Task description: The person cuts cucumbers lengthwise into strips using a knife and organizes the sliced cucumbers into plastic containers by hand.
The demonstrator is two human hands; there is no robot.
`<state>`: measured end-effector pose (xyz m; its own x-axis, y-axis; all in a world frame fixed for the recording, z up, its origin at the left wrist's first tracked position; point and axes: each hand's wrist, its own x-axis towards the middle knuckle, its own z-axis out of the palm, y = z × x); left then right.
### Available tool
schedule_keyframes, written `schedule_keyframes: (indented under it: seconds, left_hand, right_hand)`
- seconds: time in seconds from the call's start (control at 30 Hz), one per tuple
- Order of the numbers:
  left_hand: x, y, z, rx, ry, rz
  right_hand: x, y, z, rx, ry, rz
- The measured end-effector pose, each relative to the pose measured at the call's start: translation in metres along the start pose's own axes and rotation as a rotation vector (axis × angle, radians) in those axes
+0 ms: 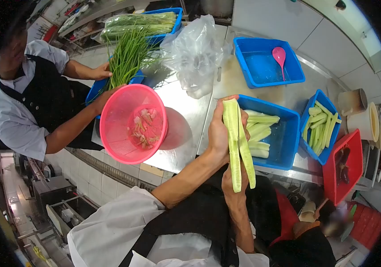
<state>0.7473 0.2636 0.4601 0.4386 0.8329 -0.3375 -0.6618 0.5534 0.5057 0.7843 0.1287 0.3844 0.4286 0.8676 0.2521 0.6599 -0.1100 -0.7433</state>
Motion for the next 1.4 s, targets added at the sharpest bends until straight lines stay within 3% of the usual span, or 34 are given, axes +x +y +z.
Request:
schedule_keyframes:
  seconds: [1.4]
  left_hand:
    - [-0.007, 0.004, -0.009, 0.032, 0.047, -0.04]
  right_hand:
    - [-0.002, 0.0, 0.017, 0.009, -0.02, -0.057]
